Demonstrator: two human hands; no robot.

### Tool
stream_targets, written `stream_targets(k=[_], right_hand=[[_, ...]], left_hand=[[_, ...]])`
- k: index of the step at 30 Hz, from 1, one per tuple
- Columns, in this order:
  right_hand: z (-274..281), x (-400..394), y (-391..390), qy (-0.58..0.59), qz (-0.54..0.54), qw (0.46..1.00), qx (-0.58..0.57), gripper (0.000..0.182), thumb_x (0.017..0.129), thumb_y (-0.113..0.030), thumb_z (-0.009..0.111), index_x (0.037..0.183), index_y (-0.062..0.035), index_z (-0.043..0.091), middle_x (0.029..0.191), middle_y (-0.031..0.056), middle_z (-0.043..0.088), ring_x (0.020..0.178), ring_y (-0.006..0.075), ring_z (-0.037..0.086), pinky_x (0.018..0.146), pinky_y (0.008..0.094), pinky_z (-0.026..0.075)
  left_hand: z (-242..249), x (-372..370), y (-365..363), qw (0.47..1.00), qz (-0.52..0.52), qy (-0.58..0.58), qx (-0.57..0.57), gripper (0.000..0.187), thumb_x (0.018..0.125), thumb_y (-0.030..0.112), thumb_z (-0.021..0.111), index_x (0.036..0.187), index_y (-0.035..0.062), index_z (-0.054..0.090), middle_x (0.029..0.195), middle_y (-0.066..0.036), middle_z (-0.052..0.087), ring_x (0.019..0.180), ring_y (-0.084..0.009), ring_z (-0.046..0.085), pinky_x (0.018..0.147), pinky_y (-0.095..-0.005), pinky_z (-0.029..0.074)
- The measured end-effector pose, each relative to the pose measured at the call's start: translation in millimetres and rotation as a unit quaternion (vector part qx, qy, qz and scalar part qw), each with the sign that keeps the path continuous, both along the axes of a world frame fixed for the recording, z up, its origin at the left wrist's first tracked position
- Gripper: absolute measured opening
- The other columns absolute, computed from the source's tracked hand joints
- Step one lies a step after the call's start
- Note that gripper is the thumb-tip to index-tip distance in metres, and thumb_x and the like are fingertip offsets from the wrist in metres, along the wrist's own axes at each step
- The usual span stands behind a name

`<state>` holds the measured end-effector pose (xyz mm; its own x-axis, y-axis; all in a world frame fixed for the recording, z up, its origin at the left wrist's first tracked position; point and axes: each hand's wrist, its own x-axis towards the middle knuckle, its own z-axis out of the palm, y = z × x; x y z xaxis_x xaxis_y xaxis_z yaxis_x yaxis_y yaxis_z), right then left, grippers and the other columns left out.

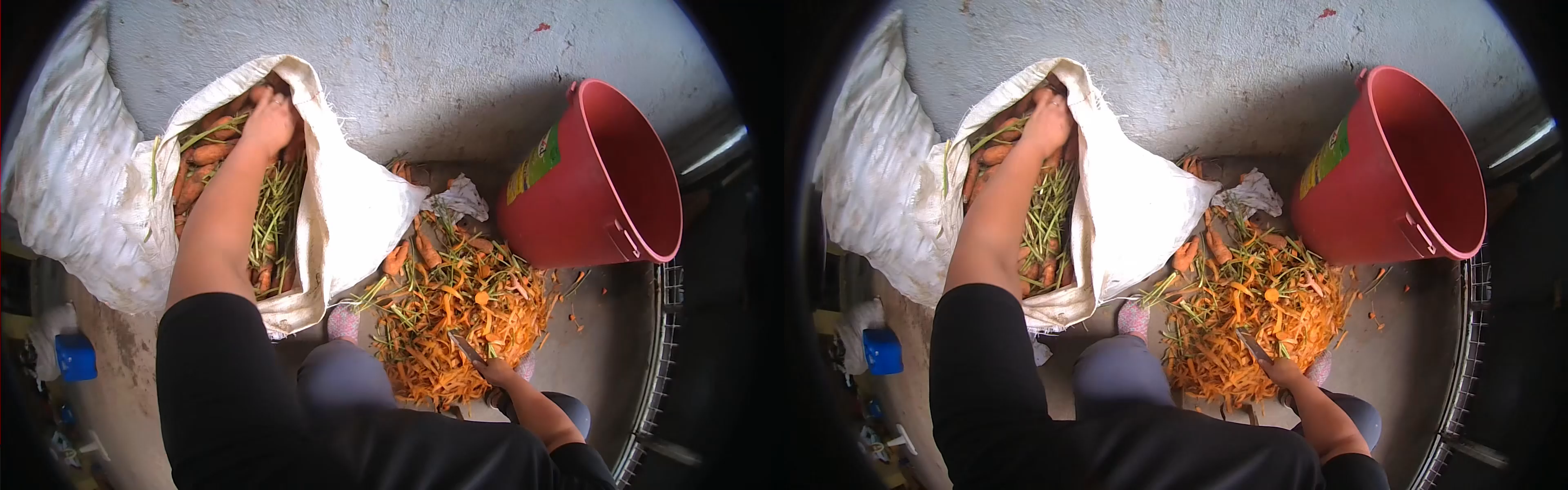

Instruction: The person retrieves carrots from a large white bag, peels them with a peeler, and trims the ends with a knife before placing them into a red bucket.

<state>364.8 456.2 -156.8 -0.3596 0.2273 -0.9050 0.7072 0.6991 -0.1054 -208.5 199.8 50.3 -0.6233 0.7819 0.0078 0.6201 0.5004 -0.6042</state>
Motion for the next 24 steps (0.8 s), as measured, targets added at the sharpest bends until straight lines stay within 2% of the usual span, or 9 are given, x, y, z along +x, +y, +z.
stream_targets(k=[1,2,4,5,9,13,16,19,24], right_hand=[[3.0,-2.8,-0.7,-0.008,0.006,1.0,-0.002,0.072,0.082,-0.061,0.034,0.093,0.005,0.06,0.091,0.0248,0.059,0.089,0.037,0.056,0.078,0.0417,0.042],[5.9,-5.3,-2.0,-0.016,0.012,1.0,-0.005,0.072,0.082,-0.061,0.034,0.092,0.005,0.061,0.09,0.0245,0.059,0.088,0.0369,0.056,0.078,0.0417,0.042],[12.3,-7.0,-3.9,-0.01,0.009,1.0,-0.009,0.072,0.083,-0.061,0.033,0.091,0.0048,0.061,0.089,0.024,0.06,0.087,0.0367,0.056,0.077,0.0418,0.042],[13.4,-8.1,-4.5,-0.006,0.006,1.0,-0.011,0.072,0.083,-0.061,0.033,0.09,0.0047,0.061,0.088,0.0237,0.06,0.087,0.0366,0.056,0.077,0.0419,0.042],[9.3,-3.1,-5.0,0.011,-0.007,1.0,-0.002,0.07,0.083,-0.06,0.034,0.092,0.0044,0.061,0.089,0.0236,0.06,0.088,0.0367,0.056,0.077,0.0419,0.042],[19.9,-4.2,-4.6,-0.011,-0.025,1.0,-0.007,0.068,0.083,-0.057,0.036,0.096,0.006,0.059,0.095,0.0254,0.058,0.094,0.037,0.054,0.082,0.0415,0.041],[17.1,-4.8,-4.1,-0.007,-0.031,0.999,-0.005,0.068,0.083,-0.056,0.036,0.098,0.0065,0.058,0.098,0.0262,0.057,0.097,0.0371,0.053,0.084,0.0411,0.04],[5.9,1.4,-1.3,0.012,-0.025,1.0,0.008,0.068,0.083,-0.057,0.037,0.097,0.0055,0.058,0.096,0.0258,0.058,0.094,0.0378,0.054,0.082,0.0418,0.041],[5.5,-8.0,-1.3,-0.009,-0.022,1.0,0.007,0.07,0.082,-0.058,0.035,0.098,0.0063,0.058,0.099,0.0266,0.057,0.097,0.0377,0.053,0.084,0.0413,0.04]], left_hand=[[13.1,21.1,4.2,0.995,0.003,-0.015,-0.101,0.029,0.082,0.014,0.037,0.095,0.0022,0.06,0.093,-0.012,0.059,0.101,-0.0239,0.051,0.102,-0.0418,0.022],[-5.8,23.4,0.9,0.987,0.079,-0.134,0.029,0.03,0.082,0.011,0.034,0.092,0.0017,0.06,0.089,-0.016,0.06,0.09,-0.026,0.056,0.101,-0.0425,0.024],[-23.1,69.0,-13.5,0.962,0.091,-0.183,0.181,0.029,0.083,0.01,0.032,0.1,-0.0005,0.053,0.094,-0.019,0.057,0.087,-0.0312,0.056,0.089,-0.0424,0.038],[-70.7,62.6,-36.0,0.97,-0.04,-0.018,0.241,0.027,0.081,0.011,0.035,0.1,0.0003,0.05,0.094,-0.019,0.056,0.083,-0.0329,0.057,0.079,-0.0421,0.043],[-9.0,121.4,-29.4,0.927,0.213,-0.293,0.093,0.035,0.086,0.029,0.041,0.1,-0.0014,0.051,0.105,-0.023,0.053,0.093,-0.0329,0.056,0.078,-0.0436,0.043],[27.6,89.2,-36.0,0.87,0.255,-0.281,0.313,0.041,0.082,0.041,0.052,0.093,0.0013,0.054,0.106,-0.024,0.05,0.094,-0.034,0.054,0.078,-0.044,0.044],[34.6,29.5,-48.2,0.879,0.271,-0.029,0.391,0.038,0.074,0.025,0.06,0.103,0.0027,0.052,0.109,-0.019,0.047,0.099,-0.0329,0.05,0.083,-0.0411,0.043],[20.6,-41.2,-68.5,0.851,0.362,-0.097,0.368,0.067,0.072,0.035,0.065,0.125,0.0045,0.038,0.13,-0.017,0.035,0.117,-0.032,0.039,0.095,-0.0429,0.035],[32.0,-53.0,-44.4,0.839,0.4,-0.127,0.347,0.085,0.069,0.061,0.054,0.129,0.0045,0.033,0.134,-0.016,0.034,0.122,-0.0298,0.035,0.098,-0.0517,0.025]])
